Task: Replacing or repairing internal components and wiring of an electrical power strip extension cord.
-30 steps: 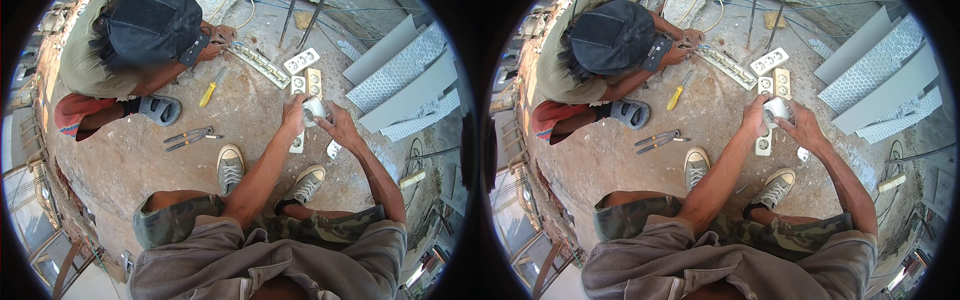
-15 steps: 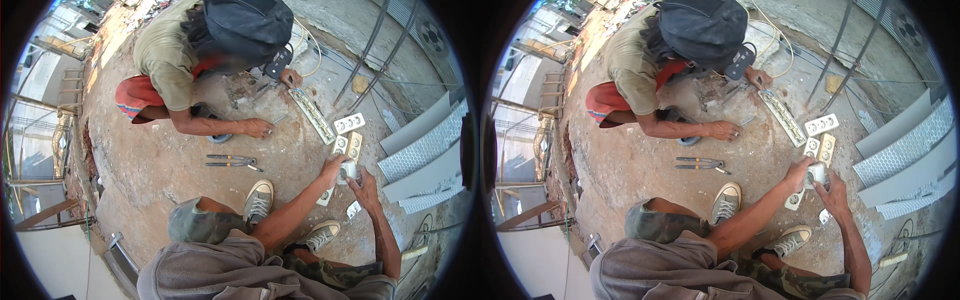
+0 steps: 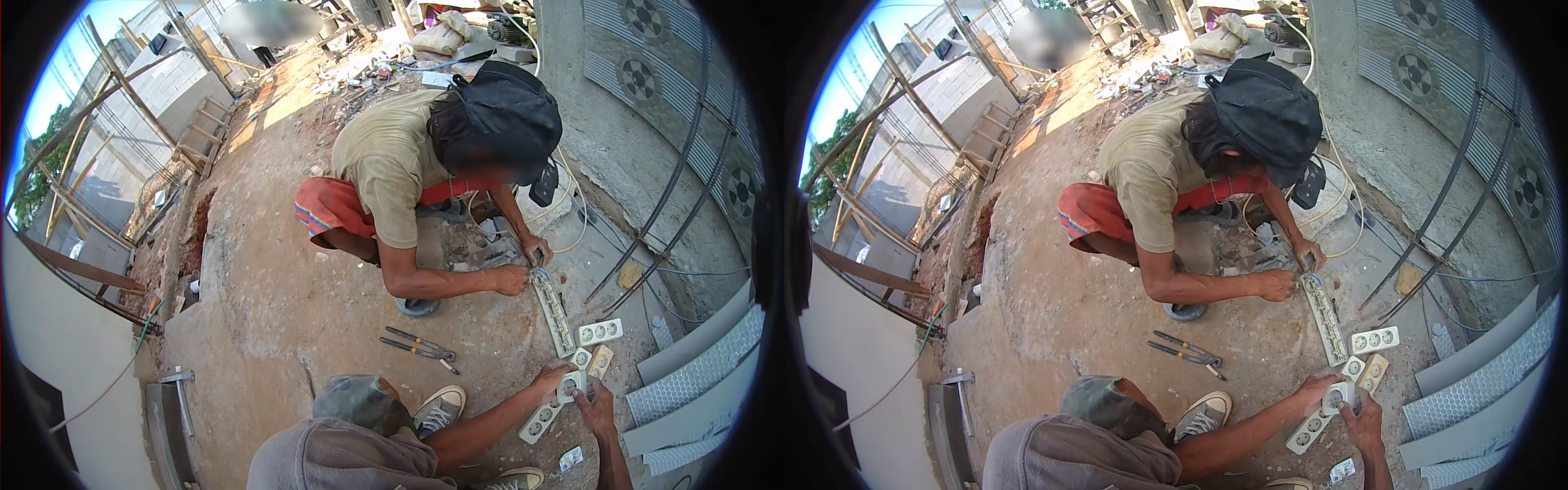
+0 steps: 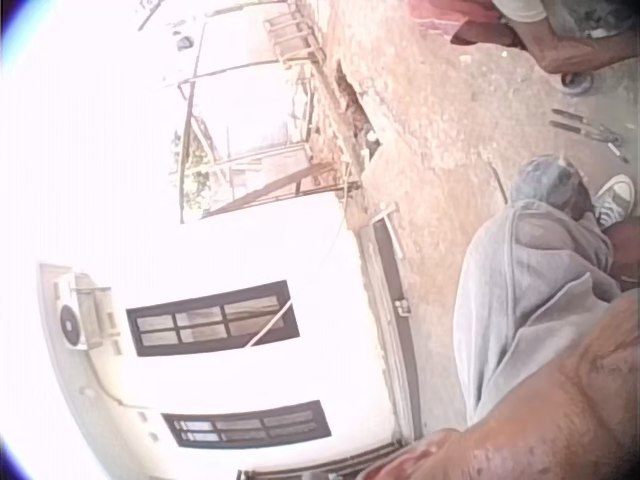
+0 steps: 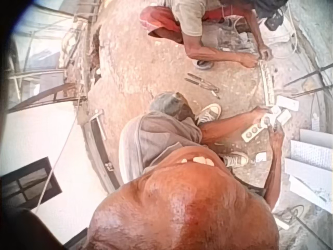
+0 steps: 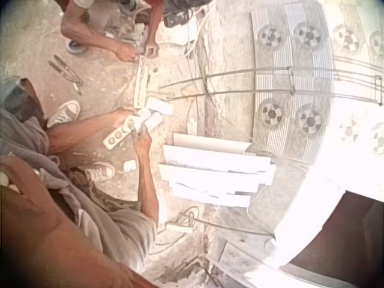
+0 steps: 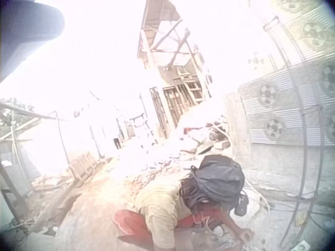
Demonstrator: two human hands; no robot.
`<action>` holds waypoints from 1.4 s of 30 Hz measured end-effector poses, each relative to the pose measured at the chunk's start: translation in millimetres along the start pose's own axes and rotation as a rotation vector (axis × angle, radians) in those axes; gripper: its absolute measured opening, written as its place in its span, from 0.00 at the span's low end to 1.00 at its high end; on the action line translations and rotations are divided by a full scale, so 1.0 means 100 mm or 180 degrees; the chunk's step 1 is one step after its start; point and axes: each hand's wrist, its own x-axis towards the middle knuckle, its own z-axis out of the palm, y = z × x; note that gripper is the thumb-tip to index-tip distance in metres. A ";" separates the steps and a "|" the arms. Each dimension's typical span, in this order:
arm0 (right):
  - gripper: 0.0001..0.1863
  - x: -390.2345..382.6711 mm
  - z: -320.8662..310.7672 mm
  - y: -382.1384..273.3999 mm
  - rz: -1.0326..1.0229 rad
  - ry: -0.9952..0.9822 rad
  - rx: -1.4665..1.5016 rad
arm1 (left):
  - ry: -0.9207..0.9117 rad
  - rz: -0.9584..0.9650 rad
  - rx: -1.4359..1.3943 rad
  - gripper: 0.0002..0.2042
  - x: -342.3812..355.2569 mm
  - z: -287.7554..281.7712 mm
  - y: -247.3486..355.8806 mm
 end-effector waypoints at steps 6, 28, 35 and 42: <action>0.21 0.02 0.13 0.26 0.0269 -0.0178 -0.0054 | 0.0688 0.0228 -0.0151 0.13 0.08 -0.10 -0.28; 0.23 -0.05 0.11 0.21 0.0462 -0.0337 0.0120 | 0.1148 -0.0211 0.0210 0.13 -0.09 0.06 -0.14; 0.30 -0.12 -0.22 0.60 0.0809 -0.0776 -0.0037 | 0.0914 -0.0209 0.0391 0.19 -0.13 0.13 -0.23; 0.28 -0.50 -0.78 1.15 0.2044 -0.1432 -0.0155 | 0.1480 -0.0015 0.1006 0.25 -0.06 -0.03 -0.22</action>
